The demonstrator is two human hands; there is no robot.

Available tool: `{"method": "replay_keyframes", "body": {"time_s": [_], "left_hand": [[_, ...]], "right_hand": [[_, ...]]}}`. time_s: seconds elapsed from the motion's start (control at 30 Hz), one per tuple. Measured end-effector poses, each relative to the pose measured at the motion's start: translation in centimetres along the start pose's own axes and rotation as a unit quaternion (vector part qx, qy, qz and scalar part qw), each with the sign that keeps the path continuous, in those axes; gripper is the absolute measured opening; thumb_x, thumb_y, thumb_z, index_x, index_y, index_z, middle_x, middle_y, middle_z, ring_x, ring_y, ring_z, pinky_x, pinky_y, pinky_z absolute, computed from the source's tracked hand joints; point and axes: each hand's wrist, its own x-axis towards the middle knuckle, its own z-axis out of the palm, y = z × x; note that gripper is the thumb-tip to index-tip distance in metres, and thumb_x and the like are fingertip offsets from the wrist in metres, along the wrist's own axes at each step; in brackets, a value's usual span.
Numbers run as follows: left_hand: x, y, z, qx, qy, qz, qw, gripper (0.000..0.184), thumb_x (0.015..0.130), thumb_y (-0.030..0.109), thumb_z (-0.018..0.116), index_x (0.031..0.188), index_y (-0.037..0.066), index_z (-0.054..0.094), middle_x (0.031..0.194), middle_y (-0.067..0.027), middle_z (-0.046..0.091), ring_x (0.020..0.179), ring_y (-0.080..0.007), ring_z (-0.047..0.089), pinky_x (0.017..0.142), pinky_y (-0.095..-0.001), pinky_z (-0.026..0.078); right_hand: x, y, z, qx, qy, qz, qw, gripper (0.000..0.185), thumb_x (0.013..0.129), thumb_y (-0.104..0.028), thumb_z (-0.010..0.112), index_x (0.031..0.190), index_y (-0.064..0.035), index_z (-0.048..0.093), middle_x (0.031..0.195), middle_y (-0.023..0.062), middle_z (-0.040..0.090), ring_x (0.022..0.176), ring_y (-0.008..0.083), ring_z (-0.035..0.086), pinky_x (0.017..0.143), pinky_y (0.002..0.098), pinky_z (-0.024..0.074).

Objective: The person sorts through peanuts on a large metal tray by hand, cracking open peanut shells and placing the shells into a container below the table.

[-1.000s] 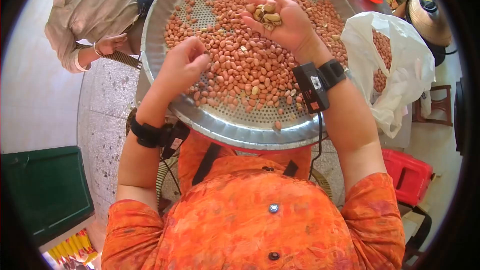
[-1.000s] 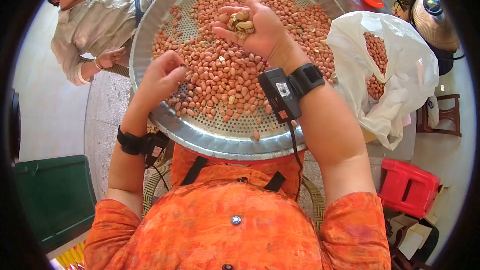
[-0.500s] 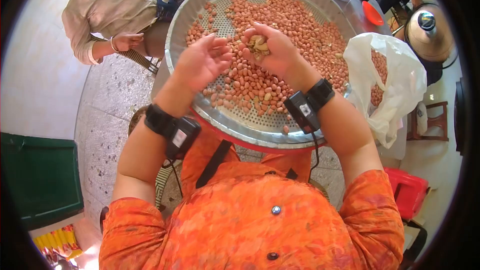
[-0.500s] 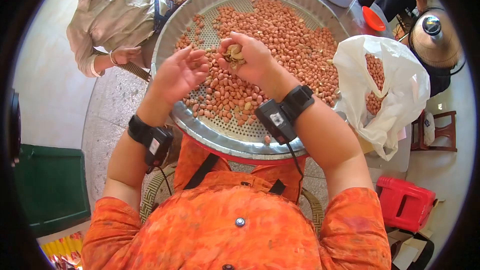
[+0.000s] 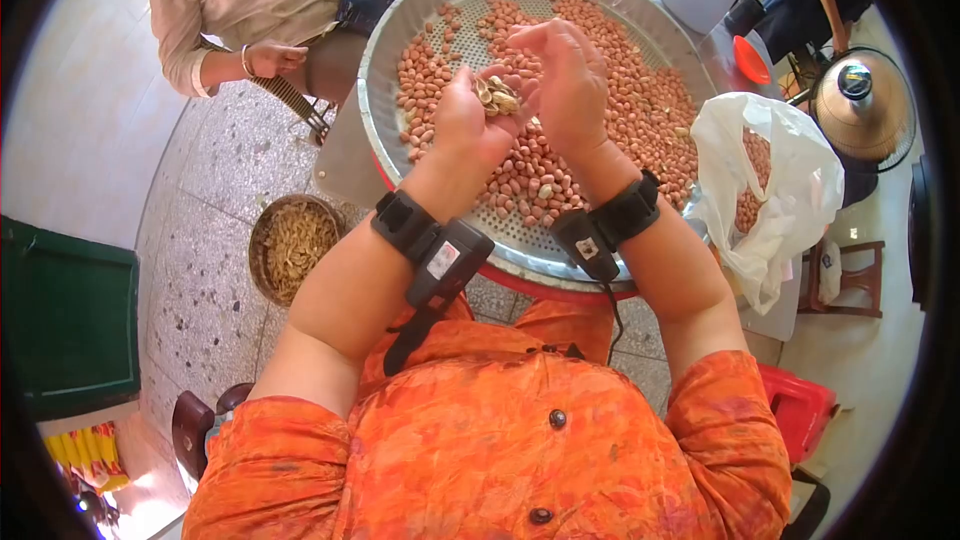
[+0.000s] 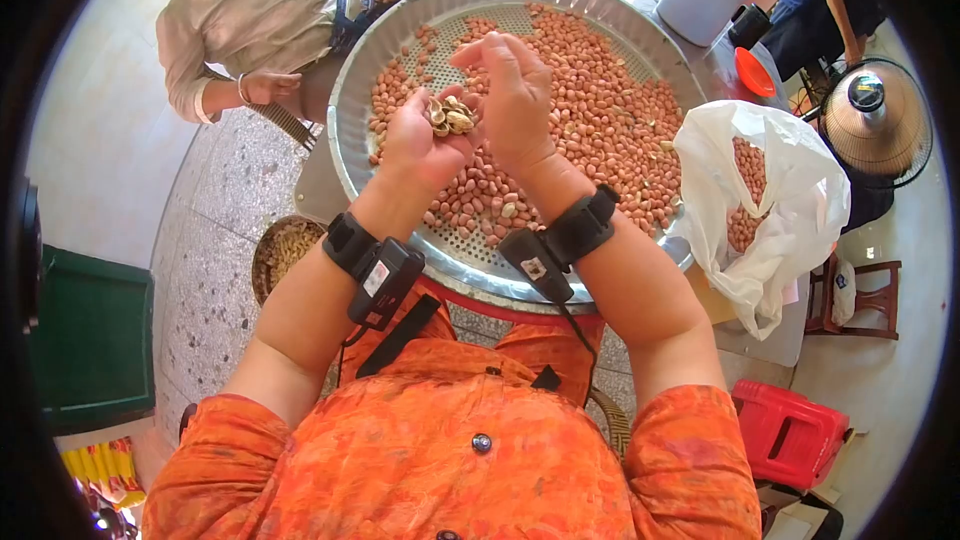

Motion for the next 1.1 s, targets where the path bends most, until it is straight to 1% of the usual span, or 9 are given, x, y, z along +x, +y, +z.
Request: {"method": "replay_keyframes", "body": {"time_s": [0.1, 0.43, 0.67, 0.73, 0.8, 0.9, 0.97, 1.0, 1.1], "left_hand": [[-0.4, 0.3, 0.3, -0.003, 0.007, -0.026, 1.0, 0.032, 0.091, 0.032, 0.028, 0.094, 0.003, 0.042, 0.083, -0.0124, 0.049, 0.074, -0.0231, 0.051, 0.061, -0.0345, 0.048], [-3.5, 10.7, -0.9, 0.083, -0.146, 0.038, 0.985, 0.022, 0.087, 0.026, 0.041, 0.083, 0.004, 0.046, 0.075, -0.0055, 0.041, 0.065, -0.0156, 0.042, 0.044, -0.0229, 0.033], [-7.9, 23.7, -13.0, 0.338, 0.172, 0.196, 0.904, 0.015, 0.082, 0.019, 0.044, 0.082, 0.004, 0.048, 0.069, -0.0072, 0.05, 0.061, -0.0192, 0.049, 0.049, -0.0269, 0.042], [-8.4, 25.0, -19.1, 0.434, 0.277, 0.135, 0.847, 0.026, 0.084, 0.029, 0.039, 0.087, 0.004, 0.048, 0.073, -0.0102, 0.054, 0.067, -0.027, 0.056, 0.062, -0.0448, 0.049], [-9.3, 23.5, -21.1, 0.548, 0.477, 0.001, 0.687, 0.061, 0.084, 0.047, 0.034, 0.124, 0.001, 0.03, 0.124, -0.0235, 0.033, 0.1, -0.0366, 0.045, 0.069, -0.0484, 0.045], [-10.9, 24.5, -25.4, 0.527, 0.466, 0.015, 0.711, 0.065, 0.08, 0.044, 0.041, 0.131, 0.009, 0.021, 0.131, -0.0247, 0.02, 0.111, -0.0458, 0.032, 0.072, -0.05, 0.046], [-12.6, 24.8, -24.5, 0.583, 0.351, 0.06, 0.73, 0.066, 0.078, 0.044, 0.047, 0.13, 0.01, 0.026, 0.13, -0.0222, 0.025, 0.11, -0.039, 0.036, 0.073, -0.0423, 0.047], [-12.3, 25.4, -23.5, 0.588, 0.266, 0.104, 0.756, 0.057, 0.079, 0.039, 0.047, 0.127, 0.011, 0.032, 0.127, -0.0186, 0.031, 0.107, -0.0323, 0.04, 0.076, -0.0414, 0.045], [-7.7, 27.4, -18.2, 0.504, 0.257, 0.184, 0.804, 0.041, 0.084, 0.036, 0.044, 0.116, 0.01, 0.043, 0.11, -0.0091, 0.046, 0.097, -0.0211, 0.046, 0.078, -0.0386, 0.039]], "right_hand": [[1.9, 0.3, -2.3, -0.095, -0.001, -0.128, 0.987, 0.027, 0.086, -0.02, 0.043, 0.073, -0.0018, 0.058, 0.07, 0.0025, 0.056, 0.061, 0.008, 0.047, 0.062, 0.0224, 0.0394], [6.3, 1.3, -14.5, -0.158, 0.17, 0.051, 0.971, 0.023, 0.085, -0.023, 0.045, 0.076, -0.006, 0.057, 0.072, 0.0001, 0.055, 0.068, 0.0089, 0.051, 0.061, 0.0203, 0.0404], [9.0, 1.0, -16.8, -0.084, 0.187, 0.028, 0.978, 0.019, 0.087, -0.018, 0.045, 0.094, -0.0042, 0.057, 0.084, 0.0024, 0.059, 0.078, 0.0101, 0.056, 0.07, 0.0223, 0.0449], [10.7, 2.0, -20.2, -0.09, 0.15, 0.037, 0.984, 0.019, 0.087, -0.018, 0.045, 0.093, -0.0039, 0.057, 0.083, 0.0024, 0.059, 0.078, 0.0108, 0.056, 0.071, 0.0223, 0.0451], [9.2, 1.4, -19.0, -0.102, 0.116, 0.04, 0.987, 0.019, 0.087, -0.017, 0.046, 0.093, -0.0035, 0.057, 0.082, 0.0023, 0.059, 0.079, 0.0115, 0.056, 0.072, 0.0224, 0.0453], [3.1, -2.1, -10.8, -0.208, 0.1, -0.004, 0.973, 0.023, 0.08, -0.011, 0.034, 0.065, -0.0028, 0.049, 0.058, 0.0053, 0.043, 0.048, 0.0147, 0.038, 0.044, 0.0265, 0.0311], [7.9, 2.8, -20.2, -0.223, -0.022, -0.094, 0.97, 0.023, 0.089, -0.021, 0.042, 0.083, -0.0051, 0.057, 0.072, 0.0012, 0.055, 0.069, 0.0118, 0.053, 0.064, 0.024, 0.0437], [6.4, 0.9, -18.4, -0.603, -0.031, -0.211, 0.769, 0.029, 0.09, -0.024, 0.035, 0.073, -0.0065, 0.052, 0.064, 0.0004, 0.047, 0.06, 0.0121, 0.044, 0.055, 0.0271, 0.0379], [5.7, -0.2, -16.0, -0.688, 0.056, -0.291, 0.662, 0.025, 0.084, -0.022, 0.038, 0.068, -0.0064, 0.051, 0.06, 0.0046, 0.045, 0.059, 0.0146, 0.043, 0.055, 0.0309, 0.0352]]}}
